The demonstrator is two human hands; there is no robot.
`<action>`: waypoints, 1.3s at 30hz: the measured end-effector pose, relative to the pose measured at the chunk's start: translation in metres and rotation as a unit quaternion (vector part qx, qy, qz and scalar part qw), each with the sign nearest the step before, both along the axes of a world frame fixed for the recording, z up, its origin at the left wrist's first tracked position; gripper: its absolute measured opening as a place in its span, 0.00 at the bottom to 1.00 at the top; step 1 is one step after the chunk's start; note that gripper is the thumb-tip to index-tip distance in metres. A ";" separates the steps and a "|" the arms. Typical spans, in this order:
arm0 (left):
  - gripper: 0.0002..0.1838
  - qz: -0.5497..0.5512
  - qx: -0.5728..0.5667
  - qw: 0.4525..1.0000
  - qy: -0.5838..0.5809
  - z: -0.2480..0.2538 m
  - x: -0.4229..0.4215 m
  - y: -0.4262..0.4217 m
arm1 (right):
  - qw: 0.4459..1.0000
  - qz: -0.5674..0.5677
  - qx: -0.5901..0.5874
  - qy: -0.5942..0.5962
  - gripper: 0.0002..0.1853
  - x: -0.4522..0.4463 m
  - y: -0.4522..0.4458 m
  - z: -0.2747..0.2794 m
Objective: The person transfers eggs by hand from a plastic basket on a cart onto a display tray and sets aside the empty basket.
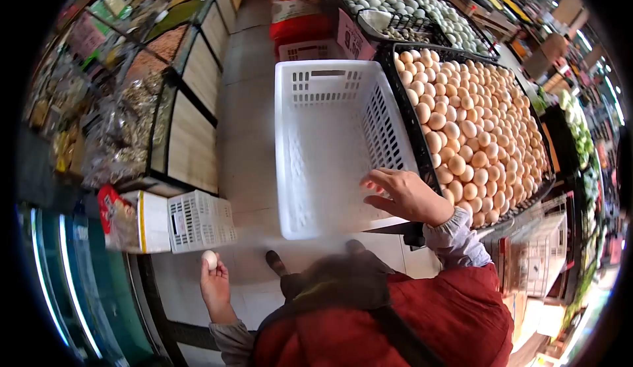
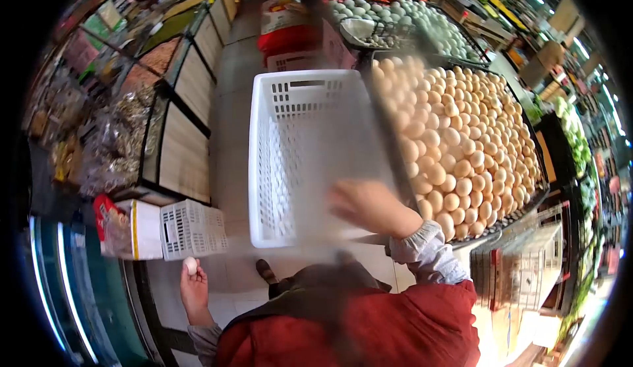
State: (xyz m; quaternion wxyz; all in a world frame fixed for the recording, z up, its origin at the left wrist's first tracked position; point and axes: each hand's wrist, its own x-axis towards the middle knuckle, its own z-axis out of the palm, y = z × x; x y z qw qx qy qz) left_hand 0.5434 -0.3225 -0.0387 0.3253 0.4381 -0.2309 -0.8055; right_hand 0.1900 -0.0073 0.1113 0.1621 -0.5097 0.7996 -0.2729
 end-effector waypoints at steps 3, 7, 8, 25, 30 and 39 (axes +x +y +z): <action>0.18 -0.083 0.011 0.996 -0.008 -0.016 -0.029 -0.071 | 0.993 -0.075 0.092 0.018 0.16 0.025 -0.030 -0.028; 0.16 -0.222 0.042 0.974 -0.010 -0.012 -0.101 -0.134 | 0.980 -0.188 0.064 0.028 0.16 0.069 -0.061 -0.048; 0.16 -0.271 0.039 0.962 0.008 -0.010 -0.125 -0.146 | 0.977 -0.204 0.065 0.025 0.16 0.075 -0.067 -0.042; 0.13 -0.479 -0.088 0.873 -0.015 -0.020 -0.478 -0.236 | 0.812 -0.575 -0.014 0.097 0.09 0.088 -0.101 -0.066; 0.15 -0.546 -0.168 0.819 -0.054 -0.058 -0.608 -0.253 | 0.670 -0.709 0.092 0.200 0.23 0.101 -0.108 -0.084; 0.22 -0.767 -0.476 0.421 -0.088 -0.196 -0.779 -0.224 | 0.286 -0.942 -0.108 -0.138 0.32 0.156 -0.140 -0.100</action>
